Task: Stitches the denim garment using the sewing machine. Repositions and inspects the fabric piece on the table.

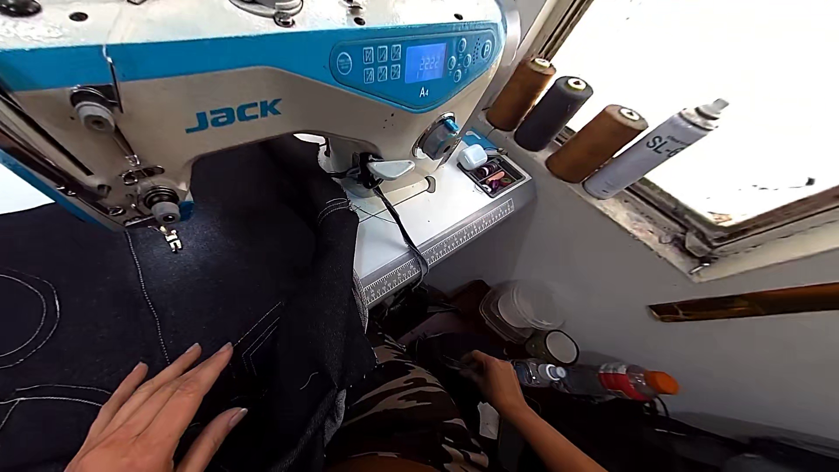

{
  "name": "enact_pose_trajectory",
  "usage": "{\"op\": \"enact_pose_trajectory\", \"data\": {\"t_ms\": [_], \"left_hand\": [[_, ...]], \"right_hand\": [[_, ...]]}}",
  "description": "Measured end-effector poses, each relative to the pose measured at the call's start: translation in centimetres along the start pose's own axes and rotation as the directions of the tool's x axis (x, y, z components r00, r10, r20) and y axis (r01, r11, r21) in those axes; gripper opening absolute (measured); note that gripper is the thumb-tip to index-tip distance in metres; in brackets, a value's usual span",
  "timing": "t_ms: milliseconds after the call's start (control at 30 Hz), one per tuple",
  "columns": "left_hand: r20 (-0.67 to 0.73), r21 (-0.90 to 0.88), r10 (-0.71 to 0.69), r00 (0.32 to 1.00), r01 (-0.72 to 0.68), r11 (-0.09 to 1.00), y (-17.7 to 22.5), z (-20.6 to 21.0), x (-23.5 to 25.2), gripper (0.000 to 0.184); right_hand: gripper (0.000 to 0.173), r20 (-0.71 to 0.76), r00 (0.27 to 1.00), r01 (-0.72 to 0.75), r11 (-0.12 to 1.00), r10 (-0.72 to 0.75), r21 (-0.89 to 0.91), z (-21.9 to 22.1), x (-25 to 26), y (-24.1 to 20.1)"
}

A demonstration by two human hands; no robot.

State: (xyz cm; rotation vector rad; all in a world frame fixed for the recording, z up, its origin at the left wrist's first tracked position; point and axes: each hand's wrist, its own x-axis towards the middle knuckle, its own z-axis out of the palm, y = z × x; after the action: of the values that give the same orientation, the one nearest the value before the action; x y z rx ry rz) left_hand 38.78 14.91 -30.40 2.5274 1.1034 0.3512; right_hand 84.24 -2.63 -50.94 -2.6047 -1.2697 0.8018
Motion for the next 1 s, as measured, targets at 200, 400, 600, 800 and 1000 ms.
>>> {"op": "enact_pose_trajectory", "data": {"t_ms": [200,400,600,800,1000], "left_hand": [[-0.01,-0.026,0.057,0.998,-0.057,0.998,0.6,-0.8,0.4,0.05],[-0.131,-0.203,0.128,0.983,-0.153,0.967,3.0,1.1,1.5,0.043],[-0.066,-0.905,0.087,0.994,-0.096,0.414,6.7,2.9,3.9,0.077],[-0.127,-0.982,-0.217,0.968,-0.092,0.166,1.9,0.8,0.1,0.015],[0.013,-0.924,-0.394,0.919,0.162,0.347,-5.3,-4.6,0.4,0.013]], "right_hand": [[0.027,0.0,1.0,0.015,0.987,-0.015,0.161,-1.9,0.8,2.2],[0.027,-0.606,0.793,0.367,0.844,-0.064,0.392,-9.8,-0.7,-3.3],[0.024,-0.32,0.449,0.877,0.343,-0.834,0.338,-12.4,-8.6,-24.2],[0.039,-0.292,0.212,0.96,0.143,-0.932,0.241,-10.7,-4.5,-31.7],[0.023,0.009,0.298,0.842,0.267,-0.955,0.469,-9.2,-0.8,-39.4]]}}
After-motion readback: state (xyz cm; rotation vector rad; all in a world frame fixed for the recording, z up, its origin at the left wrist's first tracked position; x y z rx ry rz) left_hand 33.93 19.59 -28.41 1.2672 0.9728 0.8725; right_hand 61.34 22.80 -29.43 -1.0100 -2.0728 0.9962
